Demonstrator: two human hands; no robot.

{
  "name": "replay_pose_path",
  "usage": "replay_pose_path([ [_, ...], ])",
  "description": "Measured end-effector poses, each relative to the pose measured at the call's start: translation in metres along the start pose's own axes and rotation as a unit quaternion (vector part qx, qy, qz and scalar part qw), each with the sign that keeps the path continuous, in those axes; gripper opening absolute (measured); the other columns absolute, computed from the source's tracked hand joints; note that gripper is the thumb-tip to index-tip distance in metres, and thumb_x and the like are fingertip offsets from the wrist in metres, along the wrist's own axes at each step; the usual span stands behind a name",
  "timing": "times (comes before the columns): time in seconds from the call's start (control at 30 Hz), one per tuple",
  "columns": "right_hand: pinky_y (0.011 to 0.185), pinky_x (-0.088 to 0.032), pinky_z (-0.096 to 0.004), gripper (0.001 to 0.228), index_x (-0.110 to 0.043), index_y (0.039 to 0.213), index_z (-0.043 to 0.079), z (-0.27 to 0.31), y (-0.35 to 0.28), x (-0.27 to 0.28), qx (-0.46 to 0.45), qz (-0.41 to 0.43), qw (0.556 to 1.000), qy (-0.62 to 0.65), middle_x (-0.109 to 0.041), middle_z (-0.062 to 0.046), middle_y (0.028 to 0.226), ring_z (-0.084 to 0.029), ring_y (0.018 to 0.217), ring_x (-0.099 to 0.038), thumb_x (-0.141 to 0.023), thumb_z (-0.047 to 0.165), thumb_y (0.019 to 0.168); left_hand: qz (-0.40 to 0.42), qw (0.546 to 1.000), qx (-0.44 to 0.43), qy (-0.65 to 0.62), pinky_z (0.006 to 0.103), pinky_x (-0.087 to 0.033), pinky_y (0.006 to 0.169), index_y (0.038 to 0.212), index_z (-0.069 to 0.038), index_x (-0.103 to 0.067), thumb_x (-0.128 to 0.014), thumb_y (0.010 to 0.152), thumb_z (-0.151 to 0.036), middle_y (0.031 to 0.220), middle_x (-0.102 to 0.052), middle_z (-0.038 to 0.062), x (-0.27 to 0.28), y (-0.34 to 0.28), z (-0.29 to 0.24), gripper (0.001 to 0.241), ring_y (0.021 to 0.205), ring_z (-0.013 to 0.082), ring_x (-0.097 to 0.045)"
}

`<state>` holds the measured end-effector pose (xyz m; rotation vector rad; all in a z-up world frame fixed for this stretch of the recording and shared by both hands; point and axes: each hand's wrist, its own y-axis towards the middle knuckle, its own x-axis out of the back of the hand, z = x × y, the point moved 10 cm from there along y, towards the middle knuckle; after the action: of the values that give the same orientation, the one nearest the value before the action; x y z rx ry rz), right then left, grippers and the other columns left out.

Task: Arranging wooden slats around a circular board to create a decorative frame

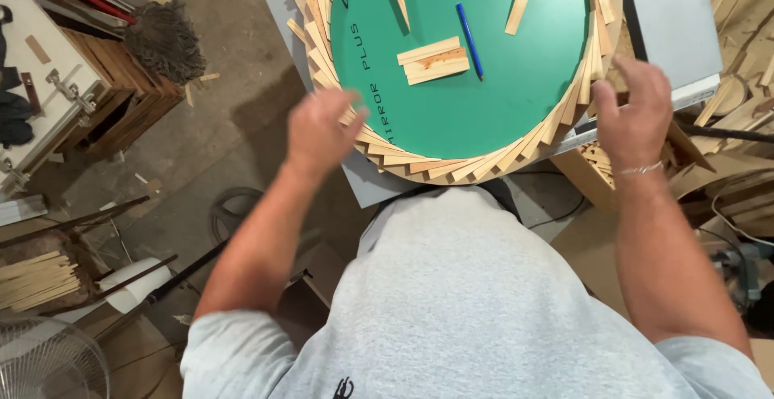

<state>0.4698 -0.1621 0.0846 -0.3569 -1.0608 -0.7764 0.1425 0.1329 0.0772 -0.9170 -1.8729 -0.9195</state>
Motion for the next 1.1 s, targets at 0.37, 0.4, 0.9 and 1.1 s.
replay_pose_path([
  [0.37, 0.085, -0.051, -0.042, 0.022, -0.079, 0.103, 0.020, 0.122, -0.095, -0.072, 0.244, 0.076, 0.965, 0.061, -0.072, -0.002, 0.100, -0.028, 0.093, -0.067, -0.085, 0.023, 0.082, 0.035, 0.994, -0.016, -0.101, 0.0304, -0.059, 0.071, 0.115, -0.028, -0.072, -0.070, 0.092, -0.041, 0.083, -0.067, -0.004, -0.058, -0.100, -0.101, 0.026, 0.076, 0.0178, -0.071],
  [0.4, 0.083, -0.051, -0.042, 0.020, -0.078, 0.102, 0.020, 0.131, -0.096, -0.075, 0.252, 0.089, 0.962, 0.055, -0.071, -0.002, 0.099, -0.027, 0.092, -0.066, -0.083, 0.023, 0.083, 0.010, 0.996, -0.015, -0.092, 0.0302, -0.059, 0.066, 0.111, -0.026, -0.072, -0.070, 0.092, -0.040, 0.081, -0.065, -0.003, -0.056, -0.099, -0.101, 0.023, 0.071, 0.0185, -0.070],
  [0.9, 0.092, -0.051, -0.044, 0.028, -0.073, 0.099, 0.019, 0.179, -0.092, -0.115, 0.299, 0.154, 0.940, -0.056, -0.066, -0.002, 0.100, -0.027, 0.103, -0.065, -0.080, 0.038, 0.079, -0.063, 0.989, 0.055, -0.118, 0.0289, -0.056, 0.059, 0.097, -0.025, -0.071, -0.067, 0.094, -0.043, 0.071, -0.059, -0.003, -0.058, -0.119, -0.088, 0.019, 0.065, 0.0185, -0.068],
  [1.1, 0.090, -0.051, -0.043, 0.022, -0.069, 0.090, 0.017, 0.189, -0.099, -0.121, 0.329, 0.126, 0.933, -0.072, -0.064, -0.003, 0.095, -0.027, 0.101, -0.065, -0.077, 0.036, 0.081, -0.070, 0.991, 0.083, -0.071, 0.0290, -0.056, 0.060, 0.101, -0.026, -0.069, -0.067, 0.093, -0.045, 0.074, -0.057, -0.006, -0.057, -0.127, -0.076, 0.021, 0.067, 0.0167, -0.067],
])
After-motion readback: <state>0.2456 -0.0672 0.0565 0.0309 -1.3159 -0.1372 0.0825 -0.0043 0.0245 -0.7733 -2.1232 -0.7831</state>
